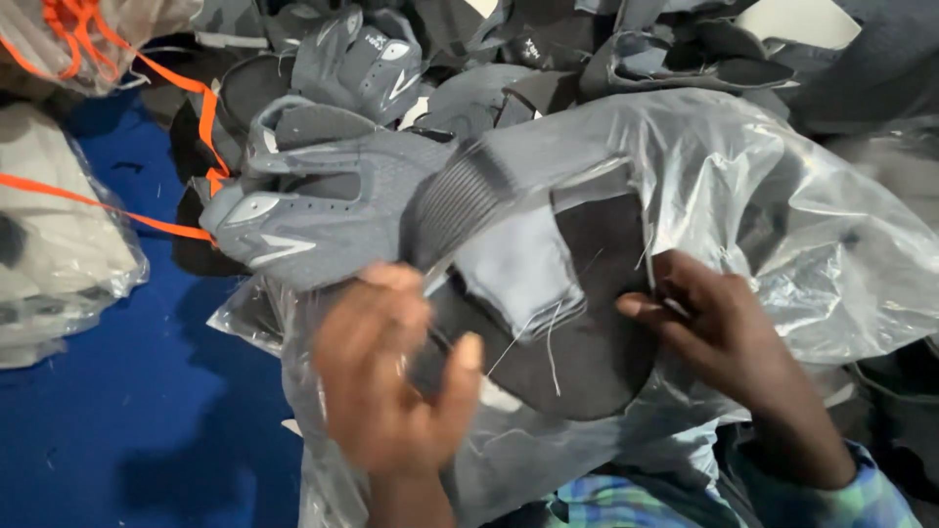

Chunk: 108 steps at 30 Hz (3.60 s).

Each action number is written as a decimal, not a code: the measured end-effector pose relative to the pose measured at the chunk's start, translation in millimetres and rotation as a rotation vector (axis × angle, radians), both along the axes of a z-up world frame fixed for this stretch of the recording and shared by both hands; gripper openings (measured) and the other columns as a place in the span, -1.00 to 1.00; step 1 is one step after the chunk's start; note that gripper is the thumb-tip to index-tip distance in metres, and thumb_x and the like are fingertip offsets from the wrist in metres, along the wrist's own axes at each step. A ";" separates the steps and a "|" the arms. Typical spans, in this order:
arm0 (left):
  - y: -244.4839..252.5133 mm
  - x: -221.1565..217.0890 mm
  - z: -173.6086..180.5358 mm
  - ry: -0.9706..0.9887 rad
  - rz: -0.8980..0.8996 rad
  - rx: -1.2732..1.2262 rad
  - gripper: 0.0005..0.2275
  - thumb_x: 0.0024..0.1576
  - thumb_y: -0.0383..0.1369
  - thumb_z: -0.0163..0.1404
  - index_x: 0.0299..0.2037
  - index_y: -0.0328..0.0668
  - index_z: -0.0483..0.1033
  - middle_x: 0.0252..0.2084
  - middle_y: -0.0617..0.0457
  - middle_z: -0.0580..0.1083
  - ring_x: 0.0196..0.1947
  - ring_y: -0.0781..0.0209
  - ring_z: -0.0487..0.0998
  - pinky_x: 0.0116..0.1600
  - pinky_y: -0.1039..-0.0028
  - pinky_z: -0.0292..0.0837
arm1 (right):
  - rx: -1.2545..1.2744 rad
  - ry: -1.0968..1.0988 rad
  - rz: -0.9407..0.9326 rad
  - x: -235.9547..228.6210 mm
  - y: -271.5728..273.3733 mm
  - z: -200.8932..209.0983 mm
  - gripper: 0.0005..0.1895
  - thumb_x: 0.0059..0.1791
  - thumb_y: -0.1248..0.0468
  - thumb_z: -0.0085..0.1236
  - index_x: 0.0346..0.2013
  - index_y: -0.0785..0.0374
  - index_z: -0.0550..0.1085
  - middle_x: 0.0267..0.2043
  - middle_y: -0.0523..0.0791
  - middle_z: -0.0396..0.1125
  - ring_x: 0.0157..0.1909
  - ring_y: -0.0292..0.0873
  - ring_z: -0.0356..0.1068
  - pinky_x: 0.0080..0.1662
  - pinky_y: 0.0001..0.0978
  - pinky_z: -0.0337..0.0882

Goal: The person trims excess threads and loose fabric from the edges of grey athletic shoes using a small blade tool. They handle the shoes one at a time, turning them over to access different sides and the interior, and then place the finished shoes into a plastic bag.

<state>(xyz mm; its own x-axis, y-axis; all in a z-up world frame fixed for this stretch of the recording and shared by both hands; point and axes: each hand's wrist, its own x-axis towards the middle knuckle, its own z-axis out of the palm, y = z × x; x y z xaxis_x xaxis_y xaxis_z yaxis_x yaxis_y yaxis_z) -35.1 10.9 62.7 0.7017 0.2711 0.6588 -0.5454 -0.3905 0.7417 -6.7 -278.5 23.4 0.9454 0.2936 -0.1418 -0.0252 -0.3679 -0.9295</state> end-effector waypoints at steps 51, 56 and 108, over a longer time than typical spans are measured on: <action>-53.5 10.5 -12.9 0.608 -0.624 0.223 -0.88 0.22 -0.33 0.08 -0.22 -0.21 0.57 -0.25 -0.05 0.55 -0.21 -0.06 0.58 -0.10 0.21 0.45 | -0.195 -0.002 -0.096 -14.7 18.6 53.8 -0.79 -0.11 0.28 0.27 -0.23 0.33 0.57 -0.25 -0.09 0.48 -0.25 -0.20 0.56 -0.24 -0.36 0.53; -54.0 9.2 -9.3 0.576 -0.595 0.218 -0.82 0.28 -0.30 0.04 -0.24 -0.27 0.51 -0.28 -0.08 0.51 -0.24 -0.09 0.54 -0.12 0.17 0.41 | -0.697 -0.377 0.101 -43.6 -2.7 46.0 -0.41 -0.12 0.17 0.30 0.23 0.14 0.51 -0.04 -0.03 0.33 -0.20 -0.08 0.49 -0.22 -0.29 0.47; -68.4 4.8 -29.2 0.270 -0.216 0.616 -0.47 -0.15 -0.17 0.29 0.06 -0.12 0.55 0.06 -0.10 0.47 0.00 -0.05 0.51 -0.04 0.15 0.47 | -0.170 0.127 0.005 14.1 45.2 69.3 -0.27 -0.03 0.31 0.22 0.41 -0.01 0.18 -0.60 -0.10 0.30 -0.58 -0.24 0.19 -0.45 -0.32 0.25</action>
<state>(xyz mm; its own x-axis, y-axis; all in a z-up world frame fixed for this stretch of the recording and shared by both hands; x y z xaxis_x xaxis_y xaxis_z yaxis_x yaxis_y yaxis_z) -30.3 -57.6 33.4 0.8585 -0.2592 0.4425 -0.4860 -0.6867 0.5407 7.5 -233.3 92.8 0.9153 0.2599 -0.3076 -0.1358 -0.5200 -0.8433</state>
